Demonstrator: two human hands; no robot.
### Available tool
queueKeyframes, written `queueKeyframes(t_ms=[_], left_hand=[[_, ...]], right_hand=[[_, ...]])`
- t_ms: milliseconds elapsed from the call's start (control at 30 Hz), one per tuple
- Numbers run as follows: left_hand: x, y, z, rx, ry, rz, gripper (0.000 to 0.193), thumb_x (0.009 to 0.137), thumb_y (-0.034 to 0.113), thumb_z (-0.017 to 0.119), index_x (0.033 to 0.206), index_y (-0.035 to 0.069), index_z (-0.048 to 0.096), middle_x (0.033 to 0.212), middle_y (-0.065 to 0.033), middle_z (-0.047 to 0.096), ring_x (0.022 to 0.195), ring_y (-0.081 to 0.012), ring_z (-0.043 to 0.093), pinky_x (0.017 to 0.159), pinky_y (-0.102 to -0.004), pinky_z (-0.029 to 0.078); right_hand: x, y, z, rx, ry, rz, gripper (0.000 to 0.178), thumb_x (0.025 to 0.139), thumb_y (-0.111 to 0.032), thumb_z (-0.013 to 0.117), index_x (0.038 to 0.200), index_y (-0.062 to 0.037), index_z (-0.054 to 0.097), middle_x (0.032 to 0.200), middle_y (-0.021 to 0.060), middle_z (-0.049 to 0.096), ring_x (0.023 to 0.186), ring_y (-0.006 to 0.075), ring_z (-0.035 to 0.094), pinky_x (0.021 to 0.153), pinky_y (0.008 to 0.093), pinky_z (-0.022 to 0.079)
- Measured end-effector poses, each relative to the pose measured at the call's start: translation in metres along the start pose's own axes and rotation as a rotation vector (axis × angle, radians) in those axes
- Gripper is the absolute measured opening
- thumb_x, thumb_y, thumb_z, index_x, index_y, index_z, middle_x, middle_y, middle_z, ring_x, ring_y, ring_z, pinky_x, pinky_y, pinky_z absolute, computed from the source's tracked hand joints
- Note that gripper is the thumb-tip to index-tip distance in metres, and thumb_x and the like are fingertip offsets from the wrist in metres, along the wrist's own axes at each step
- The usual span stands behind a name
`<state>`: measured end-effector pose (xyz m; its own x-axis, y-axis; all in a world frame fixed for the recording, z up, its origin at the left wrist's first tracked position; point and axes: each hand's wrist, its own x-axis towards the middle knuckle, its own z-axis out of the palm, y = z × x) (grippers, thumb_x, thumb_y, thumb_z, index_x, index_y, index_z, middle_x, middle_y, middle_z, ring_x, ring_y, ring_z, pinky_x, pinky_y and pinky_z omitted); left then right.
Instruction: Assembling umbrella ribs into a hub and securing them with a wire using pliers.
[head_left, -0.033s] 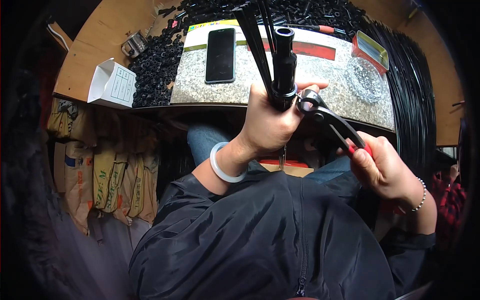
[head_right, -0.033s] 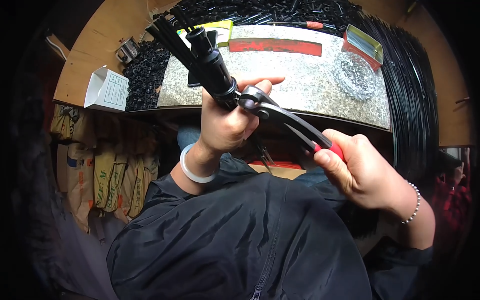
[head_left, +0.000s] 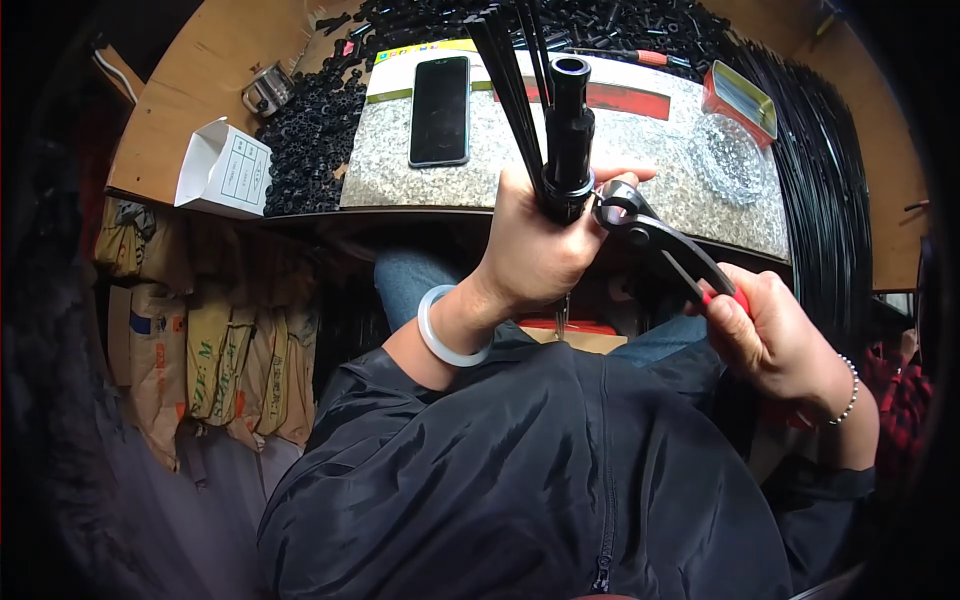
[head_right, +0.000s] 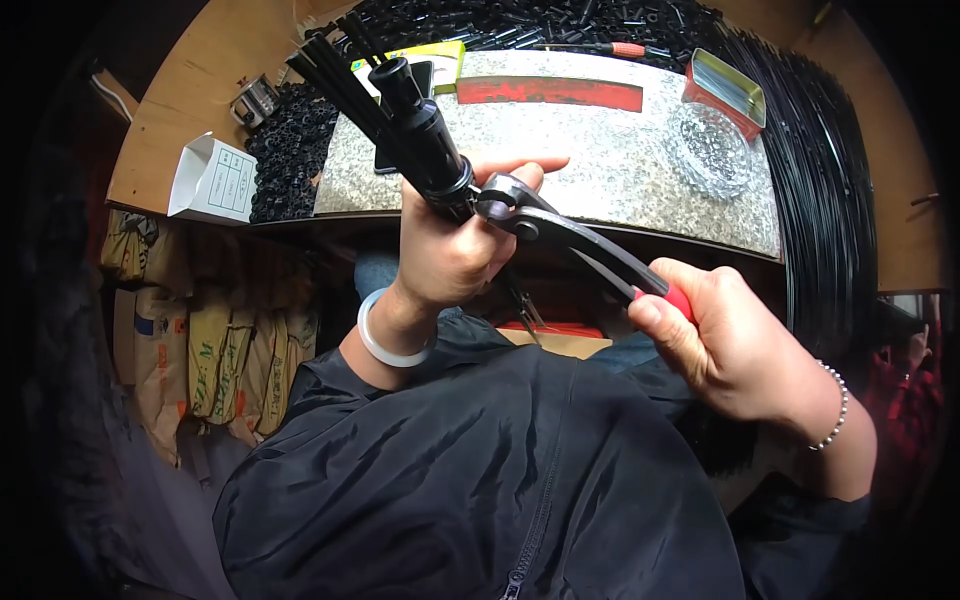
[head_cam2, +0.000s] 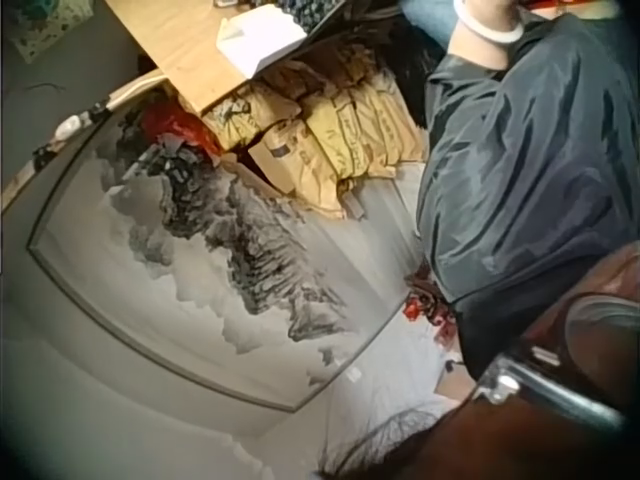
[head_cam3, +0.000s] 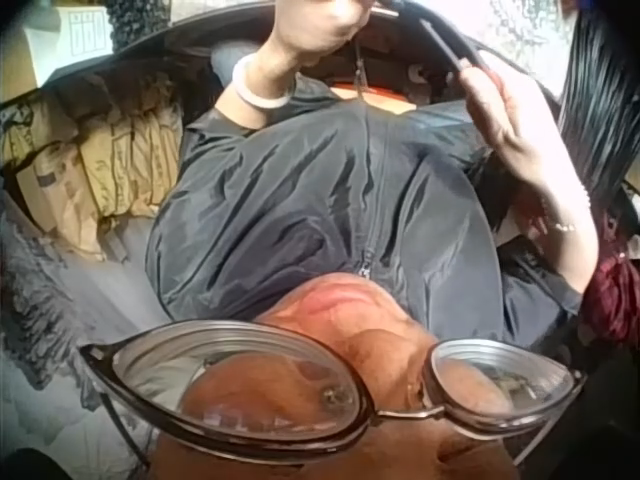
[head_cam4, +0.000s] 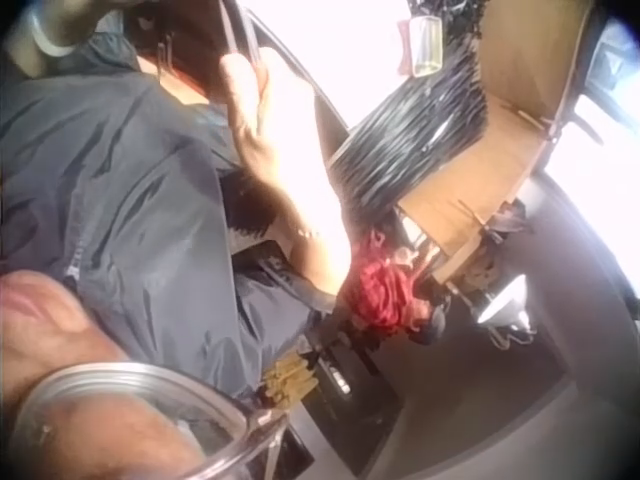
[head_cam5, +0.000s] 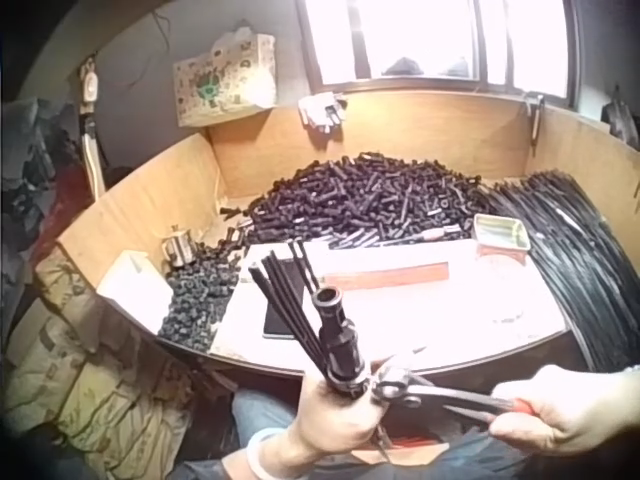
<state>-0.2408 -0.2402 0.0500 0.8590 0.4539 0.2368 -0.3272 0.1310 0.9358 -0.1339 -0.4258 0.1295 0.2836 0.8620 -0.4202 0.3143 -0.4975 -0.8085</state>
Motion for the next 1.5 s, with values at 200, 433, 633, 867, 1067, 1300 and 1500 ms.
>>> queueKeyframes(t_ms=[200, 433, 633, 867, 1067, 1300, 1500], left_hand=[[0.006, -0.002, -0.004, 0.353, -0.034, 0.333, 0.015, 0.083, -0.003, 0.058, 0.094, -0.003, 0.069, 0.065, 0.0013, 0.058, 0.053, -0.0015, 0.046, 0.047, -0.0195, 0.037], [0.002, 0.02, -0.035, -0.119, 0.002, 0.178, 0.031, 0.094, 0.006, 0.043, 0.122, -0.008, 0.048, 0.049, 0.0034, 0.04, 0.034, -0.0039, 0.033, 0.036, -0.0191, 0.032], [-0.004, 0.029, -0.034, -0.158, 0.04, 0.183, 0.027, 0.094, 0.006, 0.046, 0.117, -0.008, 0.051, 0.053, 0.0013, 0.043, 0.035, -0.0045, 0.035, 0.035, -0.02, 0.033], [-0.039, 0.036, -0.034, -0.251, 0.208, 0.258, 0.022, 0.094, 0.009, 0.049, 0.109, -0.005, 0.057, 0.057, 0.0025, 0.046, 0.042, -0.0044, 0.041, 0.04, -0.0189, 0.036], [-0.058, -0.014, 0.019, -1.026, -0.094, -0.005, 0.051, 0.092, 0.053, 0.038, 0.082, 0.008, 0.06, 0.124, -0.0148, 0.049, 0.119, -0.0261, 0.046, 0.099, -0.0454, 0.039], [-0.066, -0.031, 0.023, 0.288, -0.557, -0.144, 0.022, 0.079, 0.01, 0.07, 0.096, -0.002, 0.066, 0.081, -0.0073, 0.068, 0.077, -0.0157, 0.065, 0.074, -0.0265, 0.051], [0.012, 0.023, 0.015, 0.473, -0.309, 0.178, 0.04, 0.083, 0.022, 0.068, 0.114, -0.001, 0.057, 0.1, -0.01, 0.061, 0.089, -0.0148, 0.059, 0.075, -0.0268, 0.048]], right_hand=[[-0.004, -0.016, -0.007, -0.165, 0.047, 0.077, 0.033, 0.094, -0.025, 0.053, 0.075, 0.0013, 0.047, 0.052, 0.0065, 0.04, 0.05, 0.0106, 0.032, 0.046, 0.0295, 0.033], [0.038, 0.069, 0.002, -0.319, 0.351, -0.241, 0.03, 0.093, -0.023, 0.051, 0.11, 0.0012, 0.045, 0.087, 0.0183, 0.051, 0.08, 0.0307, 0.054, 0.073, 0.0346, 0.044], [0.094, 0.118, 0.011, -1.044, 0.723, -0.031, 0.037, 0.082, -0.025, 0.063, 0.112, -0.0049, 0.052, 0.104, 0.0126, 0.053, 0.093, 0.028, 0.053, 0.077, 0.0356, 0.042], [0.005, 0.047, 0.093, -0.295, -0.142, -0.37, 0.045, 0.073, -0.032, 0.074, 0.101, -0.0008, 0.06, 0.09, 0.0183, 0.063, 0.087, 0.0389, 0.059, 0.08, 0.0405, 0.048], [0.008, 0.07, 0.096, 0.639, 0.619, -0.954, 0.097, 0.068, -0.066, 0.065, 0.136, -0.0072, 0.03, 0.126, 0.0205, 0.047, 0.113, 0.0302, 0.048, 0.097, 0.0429, 0.038], [0.049, 0.102, 0.084, 0.742, 0.496, -0.851, 0.019, 0.093, -0.008, 0.051, 0.074, -0.0039, 0.052, 0.065, 0.0069, 0.057, 0.064, 0.0173, 0.057, 0.063, 0.0313, 0.048], [0.094, 0.151, 0.139, 0.781, 0.425, -0.267, 0.019, 0.085, -0.01, 0.065, 0.07, -0.0018, 0.058, 0.066, 0.0032, 0.061, 0.062, 0.0083, 0.058, 0.057, 0.0223, 0.047]])
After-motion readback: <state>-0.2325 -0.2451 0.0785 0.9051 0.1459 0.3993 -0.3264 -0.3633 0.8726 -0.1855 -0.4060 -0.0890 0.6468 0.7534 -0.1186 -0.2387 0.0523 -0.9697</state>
